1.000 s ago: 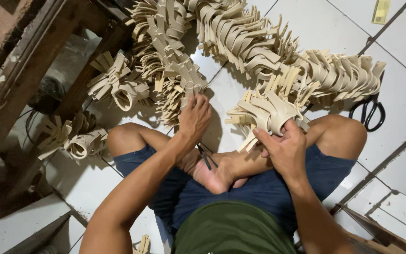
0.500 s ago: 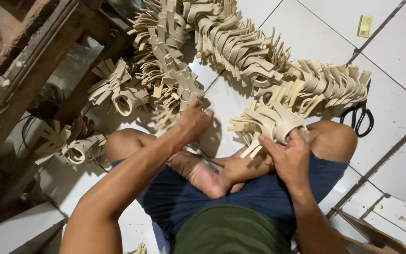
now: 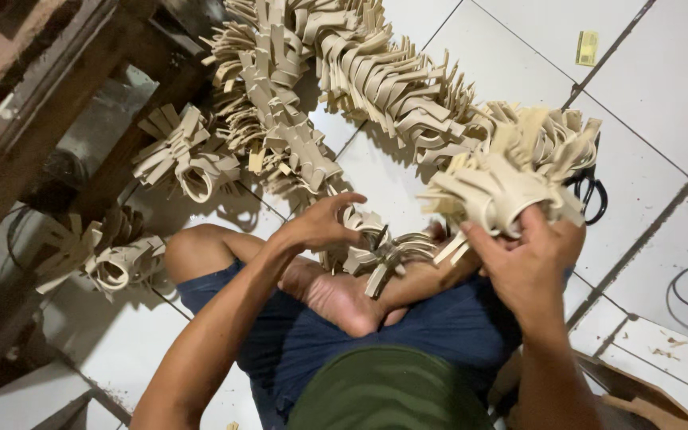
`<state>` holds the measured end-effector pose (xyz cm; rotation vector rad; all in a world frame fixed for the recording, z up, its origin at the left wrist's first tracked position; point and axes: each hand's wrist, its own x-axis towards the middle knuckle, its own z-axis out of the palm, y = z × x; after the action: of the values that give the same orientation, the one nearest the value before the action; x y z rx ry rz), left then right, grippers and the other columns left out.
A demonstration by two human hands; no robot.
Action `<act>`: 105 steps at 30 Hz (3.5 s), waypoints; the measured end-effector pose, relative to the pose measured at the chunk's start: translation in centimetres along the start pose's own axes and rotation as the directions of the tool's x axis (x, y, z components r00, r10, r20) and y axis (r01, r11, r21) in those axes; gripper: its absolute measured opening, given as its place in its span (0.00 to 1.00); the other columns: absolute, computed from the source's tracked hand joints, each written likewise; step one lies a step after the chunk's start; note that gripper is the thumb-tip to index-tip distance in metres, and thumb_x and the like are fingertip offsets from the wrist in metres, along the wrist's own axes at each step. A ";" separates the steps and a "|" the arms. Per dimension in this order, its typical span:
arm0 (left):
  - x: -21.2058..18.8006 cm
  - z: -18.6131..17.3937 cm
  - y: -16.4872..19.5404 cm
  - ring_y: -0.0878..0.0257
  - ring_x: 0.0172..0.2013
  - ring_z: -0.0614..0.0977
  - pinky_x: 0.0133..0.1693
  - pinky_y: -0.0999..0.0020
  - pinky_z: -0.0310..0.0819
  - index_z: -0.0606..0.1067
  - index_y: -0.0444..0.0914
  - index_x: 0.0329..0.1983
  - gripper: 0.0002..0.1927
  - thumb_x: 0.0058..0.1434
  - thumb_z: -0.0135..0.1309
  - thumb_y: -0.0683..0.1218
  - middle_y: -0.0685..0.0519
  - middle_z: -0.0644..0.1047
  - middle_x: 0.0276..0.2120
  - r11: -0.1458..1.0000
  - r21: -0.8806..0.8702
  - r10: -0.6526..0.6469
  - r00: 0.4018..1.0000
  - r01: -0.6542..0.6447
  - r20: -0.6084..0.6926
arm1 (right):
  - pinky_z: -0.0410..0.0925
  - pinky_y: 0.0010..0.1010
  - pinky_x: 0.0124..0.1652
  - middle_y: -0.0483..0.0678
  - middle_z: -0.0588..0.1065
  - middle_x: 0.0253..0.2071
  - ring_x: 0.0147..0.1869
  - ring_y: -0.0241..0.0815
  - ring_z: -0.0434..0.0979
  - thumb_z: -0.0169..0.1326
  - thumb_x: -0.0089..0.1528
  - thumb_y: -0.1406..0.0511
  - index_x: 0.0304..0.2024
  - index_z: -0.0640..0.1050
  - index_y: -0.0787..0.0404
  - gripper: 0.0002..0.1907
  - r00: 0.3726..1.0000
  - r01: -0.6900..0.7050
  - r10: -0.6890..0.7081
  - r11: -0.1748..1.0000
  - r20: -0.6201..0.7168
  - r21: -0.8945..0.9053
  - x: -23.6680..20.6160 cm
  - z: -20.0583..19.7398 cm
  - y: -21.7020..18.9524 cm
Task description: The person sits on the floor and assembles a decorative wreath by interlocking beige plastic pieces. They use scissors to trim the pieces and arrange them into a circular shape, occasionally adjusting the structure with both hands.
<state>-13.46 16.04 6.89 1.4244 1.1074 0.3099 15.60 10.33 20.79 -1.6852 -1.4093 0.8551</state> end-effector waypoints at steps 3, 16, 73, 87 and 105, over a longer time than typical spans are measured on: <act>-0.7 0.0 -0.2 0.60 0.48 0.81 0.50 0.66 0.76 0.72 0.35 0.63 0.39 0.46 0.70 0.45 0.46 0.81 0.51 0.991 -0.113 -0.058 0.991 0.072 0.121 | 0.70 0.21 0.24 0.54 0.79 0.39 0.29 0.33 0.78 0.64 0.62 0.70 0.52 0.76 0.72 0.18 0.998 -0.006 -0.001 0.996 -0.071 -0.091 -0.6 -1.8 -2.3; -0.5 7.4 2.6 0.64 0.45 0.82 0.46 0.71 0.78 0.74 0.33 0.58 0.32 0.49 0.71 0.43 0.46 0.81 0.48 0.873 -0.400 -0.045 0.770 -0.280 -0.637 | 0.73 0.36 0.34 0.58 0.80 0.36 0.35 0.48 0.83 0.69 0.61 0.67 0.50 0.77 0.68 0.19 0.886 0.400 -0.463 0.794 -0.029 -0.458 -3.3 3.4 -2.2; -1.3 6.5 -1.0 0.58 0.71 0.61 0.70 0.63 0.54 0.47 0.41 0.82 0.40 0.70 0.51 0.44 0.46 0.50 0.80 0.631 -0.608 0.308 0.875 -0.482 -0.374 | 0.68 0.37 0.61 0.62 0.74 0.63 0.66 0.54 0.75 0.57 0.56 0.71 0.69 0.66 0.67 0.38 0.939 0.304 -0.296 0.953 0.177 -0.017 0.7 14.7 2.6; -2.0 -0.5 -5.2 0.48 0.33 0.83 0.34 0.60 0.76 0.81 0.36 0.42 0.08 0.64 0.59 0.46 0.44 0.82 0.34 0.891 0.306 0.449 0.757 -0.336 -0.476 | 0.72 0.51 0.41 0.65 0.80 0.39 0.43 0.67 0.80 0.64 0.55 0.60 0.54 0.75 0.66 0.27 0.988 0.146 -0.150 0.875 0.027 -0.462 0.0 12.8 3.9; -7.0 4.3 3.3 0.57 0.39 0.87 0.42 0.64 0.82 0.80 0.35 0.52 0.13 0.67 0.56 0.44 0.46 0.85 0.40 0.871 -0.179 0.294 0.778 -0.457 -0.555 | 0.77 0.25 0.44 0.53 0.77 0.50 0.45 0.41 0.81 0.59 0.60 0.77 0.57 0.73 0.72 0.22 0.865 0.372 -0.412 0.909 -0.287 -0.185 1.7 -2.2 -4.5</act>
<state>-12.32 8.77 11.79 1.3053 1.1151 1.1692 15.69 12.18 25.79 -1.4651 -1.5231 0.2537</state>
